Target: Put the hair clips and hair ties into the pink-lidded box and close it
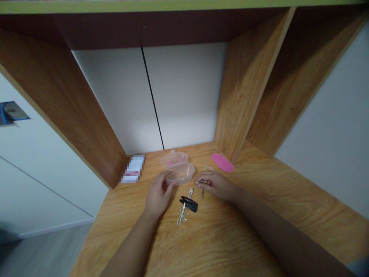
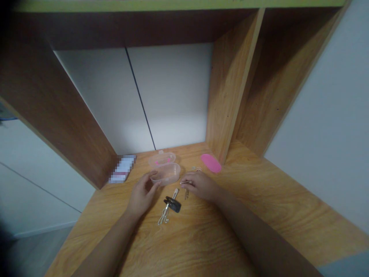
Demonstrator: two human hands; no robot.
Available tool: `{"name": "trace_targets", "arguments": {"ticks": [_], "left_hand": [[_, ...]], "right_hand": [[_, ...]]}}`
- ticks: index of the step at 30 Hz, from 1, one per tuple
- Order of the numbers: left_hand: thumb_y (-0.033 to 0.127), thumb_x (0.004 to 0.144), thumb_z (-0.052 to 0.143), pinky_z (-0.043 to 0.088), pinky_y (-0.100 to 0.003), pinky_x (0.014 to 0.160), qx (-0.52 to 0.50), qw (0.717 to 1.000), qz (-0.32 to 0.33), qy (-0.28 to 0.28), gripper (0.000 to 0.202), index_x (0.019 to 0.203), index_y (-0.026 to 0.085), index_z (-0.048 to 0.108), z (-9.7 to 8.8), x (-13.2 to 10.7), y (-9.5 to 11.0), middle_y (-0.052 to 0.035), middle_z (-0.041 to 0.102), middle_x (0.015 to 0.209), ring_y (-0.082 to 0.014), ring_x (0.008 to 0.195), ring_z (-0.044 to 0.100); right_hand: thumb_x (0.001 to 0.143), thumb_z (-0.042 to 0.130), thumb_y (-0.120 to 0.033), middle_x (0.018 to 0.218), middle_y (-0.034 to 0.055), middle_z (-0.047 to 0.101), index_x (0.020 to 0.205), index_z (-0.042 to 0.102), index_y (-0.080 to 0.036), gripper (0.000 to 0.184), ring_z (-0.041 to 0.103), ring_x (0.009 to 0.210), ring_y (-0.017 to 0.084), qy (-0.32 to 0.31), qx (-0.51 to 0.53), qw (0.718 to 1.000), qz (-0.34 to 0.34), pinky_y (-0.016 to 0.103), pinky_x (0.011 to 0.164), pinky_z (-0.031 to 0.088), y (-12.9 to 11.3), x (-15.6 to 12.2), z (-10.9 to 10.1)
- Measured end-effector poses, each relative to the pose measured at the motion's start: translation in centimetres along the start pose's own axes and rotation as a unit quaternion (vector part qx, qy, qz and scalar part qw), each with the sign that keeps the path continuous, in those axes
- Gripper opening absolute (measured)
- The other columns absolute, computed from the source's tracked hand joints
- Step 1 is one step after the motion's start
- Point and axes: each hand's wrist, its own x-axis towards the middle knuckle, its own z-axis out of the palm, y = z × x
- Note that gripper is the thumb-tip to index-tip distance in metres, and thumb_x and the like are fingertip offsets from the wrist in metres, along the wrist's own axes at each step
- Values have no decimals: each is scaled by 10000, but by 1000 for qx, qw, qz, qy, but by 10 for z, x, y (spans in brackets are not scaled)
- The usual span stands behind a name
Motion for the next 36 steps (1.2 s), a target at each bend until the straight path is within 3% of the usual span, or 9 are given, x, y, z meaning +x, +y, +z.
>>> {"name": "trace_targets", "arguments": {"ticks": [2,7,13,19,22,26,30,36], "left_hand": [[351,926,620,486,-434,1039,1,1000,-2,-1,331,1229,219,607,0,0,0,-94,675,1258,-255,1180,626],[356,929,616,475,-438,1055,-1,1000,0,2,327,1227,221,611,0,-1,0,-92,671,1267,-253,1190,621],[384,927,622,483,-445,1043,-3,1000,-1,0,341,1226,221,616,0,-1,0,-96,678,1257,-262,1178,631],[367,924,625,486,-443,1041,-3,1000,4,2,332,1224,224,615,-1,0,1,-94,679,1251,-258,1172,636],[365,925,625,485,-439,1044,-4,1000,2,2,336,1229,222,606,0,0,0,-91,677,1251,-252,1172,634],[353,921,627,492,-436,1033,-5,1000,2,0,332,1224,219,606,1,-1,-1,-91,680,1242,-254,1165,636],[359,922,626,492,-433,1033,-2,1000,1,0,332,1224,221,609,1,-1,-2,-90,681,1246,-252,1165,637],[355,921,626,499,-437,1022,-3,1000,4,6,314,1205,220,619,0,0,0,-97,686,1235,-258,1156,643]], "right_hand": [[986,536,-327,1069,85,690,1006,724,-206,224,643,961,196,-1,-22,999,-29,320,863,478,0,2,-1],[1035,438,-328,905,67,723,999,691,-197,288,654,848,200,-2,-68,998,20,319,784,477,4,2,-2],[1053,356,-276,1024,89,705,1103,663,-196,321,637,962,208,27,-103,994,-9,339,861,477,-2,0,-7],[1013,498,-283,1001,75,699,1142,723,-253,262,611,964,210,10,-137,985,-107,341,852,461,-11,6,5],[1006,523,-283,1033,77,735,1107,743,-223,249,630,985,204,0,-111,984,-141,339,890,465,-8,10,14],[1009,520,-264,1126,64,747,1110,740,-216,247,634,1079,196,-35,-91,984,-147,345,981,449,-1,12,21],[1002,545,-296,1089,39,760,1089,746,-246,225,630,1081,189,-57,-90,984,-140,345,985,440,1,11,22],[1008,521,-283,1038,63,743,1052,757,-250,242,627,1010,198,-23,-139,980,-139,355,921,453,-2,8,10]]}}
